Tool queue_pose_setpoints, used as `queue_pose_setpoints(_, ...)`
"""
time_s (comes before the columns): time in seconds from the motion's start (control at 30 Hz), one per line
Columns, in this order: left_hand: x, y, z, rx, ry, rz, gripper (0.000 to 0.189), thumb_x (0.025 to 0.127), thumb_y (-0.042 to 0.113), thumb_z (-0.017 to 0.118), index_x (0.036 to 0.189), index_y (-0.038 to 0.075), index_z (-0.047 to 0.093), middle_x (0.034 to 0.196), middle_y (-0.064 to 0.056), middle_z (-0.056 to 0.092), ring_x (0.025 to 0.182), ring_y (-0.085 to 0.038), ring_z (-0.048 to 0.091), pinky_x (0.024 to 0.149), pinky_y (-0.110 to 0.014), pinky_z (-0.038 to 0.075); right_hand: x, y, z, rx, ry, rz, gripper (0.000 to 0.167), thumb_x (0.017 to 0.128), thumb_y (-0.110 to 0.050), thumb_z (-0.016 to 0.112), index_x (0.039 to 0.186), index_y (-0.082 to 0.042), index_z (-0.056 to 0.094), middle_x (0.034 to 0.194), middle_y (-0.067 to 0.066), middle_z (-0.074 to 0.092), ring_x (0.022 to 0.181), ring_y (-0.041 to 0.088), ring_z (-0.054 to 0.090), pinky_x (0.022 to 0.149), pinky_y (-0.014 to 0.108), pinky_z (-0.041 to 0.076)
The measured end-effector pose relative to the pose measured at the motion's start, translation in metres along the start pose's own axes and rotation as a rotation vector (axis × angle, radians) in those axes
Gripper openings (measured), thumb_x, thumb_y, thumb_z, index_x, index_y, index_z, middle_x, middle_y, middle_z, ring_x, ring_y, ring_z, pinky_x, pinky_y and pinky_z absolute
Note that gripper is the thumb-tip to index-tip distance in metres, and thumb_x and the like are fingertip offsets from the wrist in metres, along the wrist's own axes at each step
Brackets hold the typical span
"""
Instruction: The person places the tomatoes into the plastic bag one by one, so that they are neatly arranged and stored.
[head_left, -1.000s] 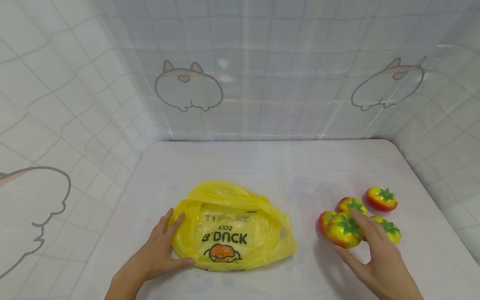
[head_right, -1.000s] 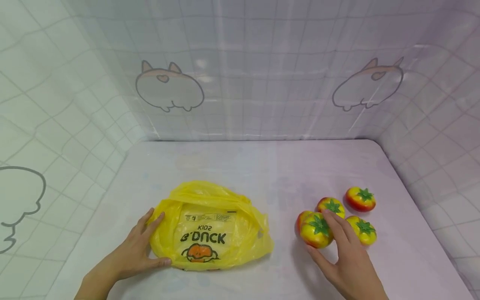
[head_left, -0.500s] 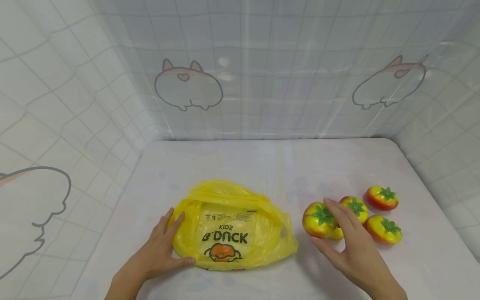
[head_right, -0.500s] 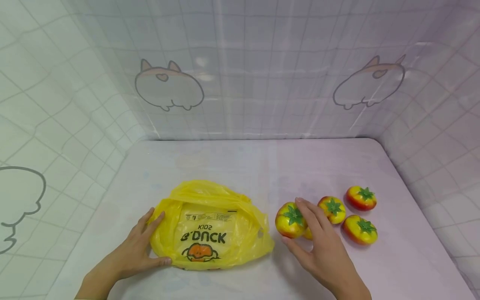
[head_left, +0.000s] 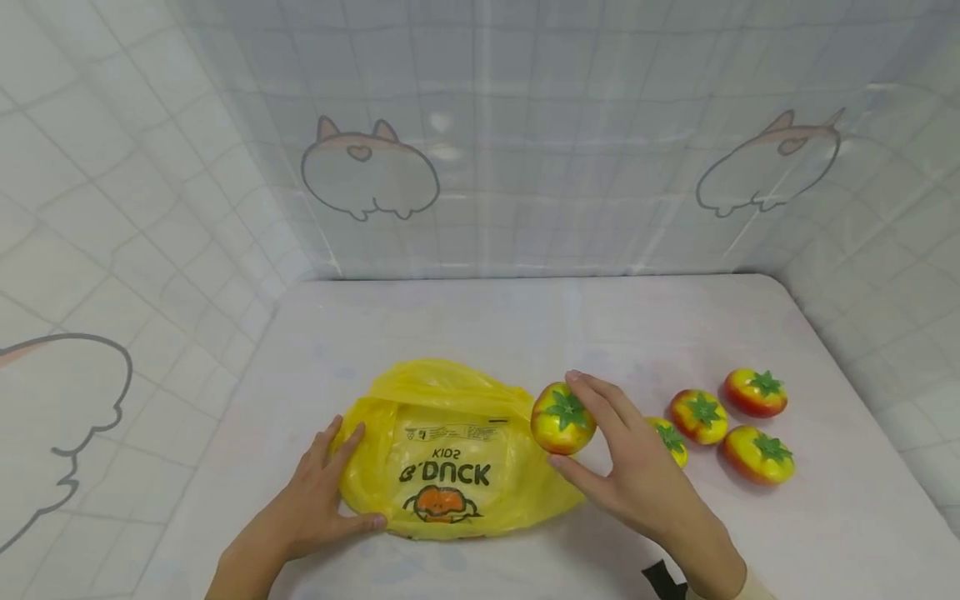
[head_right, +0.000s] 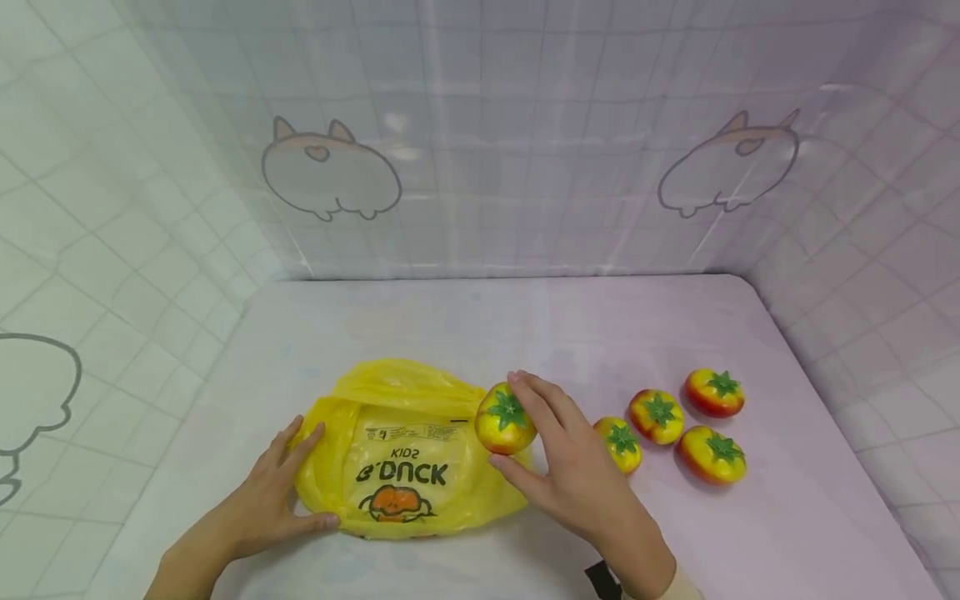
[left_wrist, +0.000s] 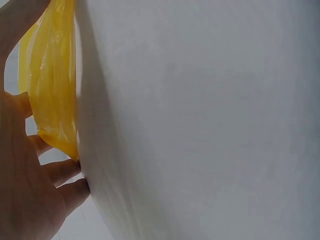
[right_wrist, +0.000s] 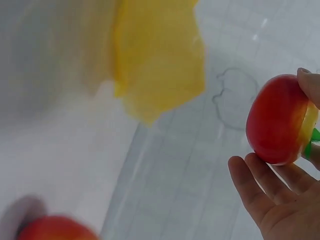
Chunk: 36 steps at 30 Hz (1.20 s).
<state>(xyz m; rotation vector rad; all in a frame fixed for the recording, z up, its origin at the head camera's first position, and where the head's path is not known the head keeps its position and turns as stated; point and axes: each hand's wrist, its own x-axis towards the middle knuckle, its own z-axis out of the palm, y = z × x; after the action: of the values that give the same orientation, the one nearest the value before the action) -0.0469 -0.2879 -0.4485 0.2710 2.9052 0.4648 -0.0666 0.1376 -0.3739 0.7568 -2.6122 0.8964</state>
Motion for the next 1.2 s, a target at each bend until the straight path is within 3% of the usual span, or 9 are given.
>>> queue_pose_setpoints(0.27,0.0,-0.001,0.0,-0.003,0.005,0.001,0.128,0.069,0.085,0.071,0.165,0.019,0.019,0.168,-0.027,0.007,0.143,-0.065,0.023,0.098,-0.077,0.043,0.034,-0.014,0.025,0.058,-0.059,-0.129,0.087,0.093,-0.044,0.076,0.162,-0.021,0.029,0.159,0.001,0.041,0.139,0.02,0.05,0.108,0.04,0.051)
queue_pose_setpoints(0.53,0.002,-0.002,0.001,0.001,0.018,0.004,0.127,0.069,0.086,0.07,0.166,0.021,0.018,0.169,-0.025,0.005,0.145,-0.064,0.021,0.098,-0.077,0.042,0.063,-0.028,0.04,0.087,-0.078,-0.193,0.087,0.092,-0.04,0.078,0.162,-0.023,0.03,0.158,0.0,0.041,0.138,0.018,0.05,0.109,0.036,0.05)
queue_pose_setpoints(0.77,-0.001,-0.002,0.002,0.001,0.003,0.001,0.127,0.069,0.086,0.07,0.166,0.021,0.017,0.168,-0.026,0.006,0.145,-0.064,0.02,0.098,-0.078,0.043,0.07,-0.031,0.052,0.105,-0.087,-0.198,0.086,0.091,-0.039,0.079,0.161,-0.024,0.031,0.156,-0.001,0.042,0.135,0.016,0.052,0.107,0.032,0.051)
queue_pose_setpoints(1.2,-0.002,-0.001,0.001,-0.006,-0.007,-0.001,0.127,0.07,0.085,0.07,0.166,0.021,0.017,0.168,-0.027,0.005,0.145,-0.064,0.019,0.1,-0.078,0.04,0.079,-0.041,0.082,0.108,-0.179,-0.215,0.085,0.092,-0.041,0.077,0.161,-0.021,0.032,0.152,0.001,0.047,0.133,0.017,0.054,0.106,0.032,0.052)
